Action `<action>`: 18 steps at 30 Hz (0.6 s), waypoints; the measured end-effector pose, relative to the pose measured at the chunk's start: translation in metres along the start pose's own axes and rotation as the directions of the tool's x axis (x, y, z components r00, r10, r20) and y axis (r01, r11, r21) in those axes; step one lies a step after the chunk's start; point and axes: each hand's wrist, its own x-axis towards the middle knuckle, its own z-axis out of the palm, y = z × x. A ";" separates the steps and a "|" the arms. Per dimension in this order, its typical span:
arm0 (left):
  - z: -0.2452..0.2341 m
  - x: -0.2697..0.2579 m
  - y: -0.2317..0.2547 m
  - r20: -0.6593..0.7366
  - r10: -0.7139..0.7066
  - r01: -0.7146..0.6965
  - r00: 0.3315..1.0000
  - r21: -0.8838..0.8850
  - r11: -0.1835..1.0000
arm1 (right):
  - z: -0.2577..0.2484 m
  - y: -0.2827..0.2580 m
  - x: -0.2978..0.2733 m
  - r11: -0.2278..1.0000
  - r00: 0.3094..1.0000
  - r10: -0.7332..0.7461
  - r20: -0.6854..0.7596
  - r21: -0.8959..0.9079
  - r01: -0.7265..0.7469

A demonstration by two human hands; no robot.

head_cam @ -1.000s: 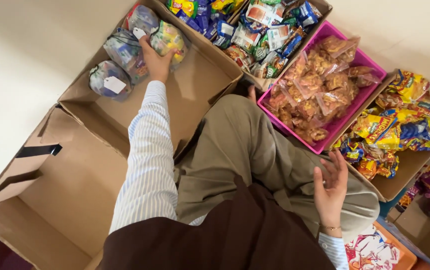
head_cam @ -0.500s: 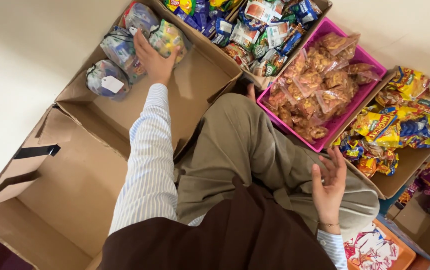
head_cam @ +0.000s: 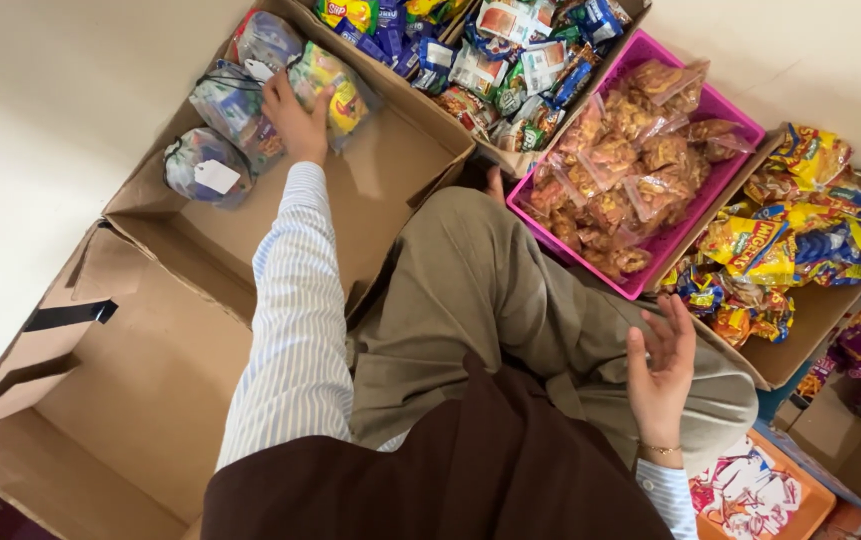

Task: Packing various snack items into small plastic gift bags and securing them with rubber bands while sitting on the floor.

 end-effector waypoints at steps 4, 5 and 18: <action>0.002 -0.004 0.009 -0.072 0.042 -0.039 0.996 0.044 0.998 | -0.001 0.000 0.000 1.000 1.000 -0.003 -0.004 0.015 0.003; 0.000 -0.007 0.015 -0.056 0.053 -0.049 0.997 0.074 0.996 | -0.001 0.000 0.001 1.000 1.000 -0.002 -0.011 0.016 0.002; -0.001 -0.026 0.044 0.235 -0.014 -0.154 0.972 0.682 0.715 | -0.003 -0.005 -0.002 1.000 1.000 0.004 -0.030 -0.005 -0.005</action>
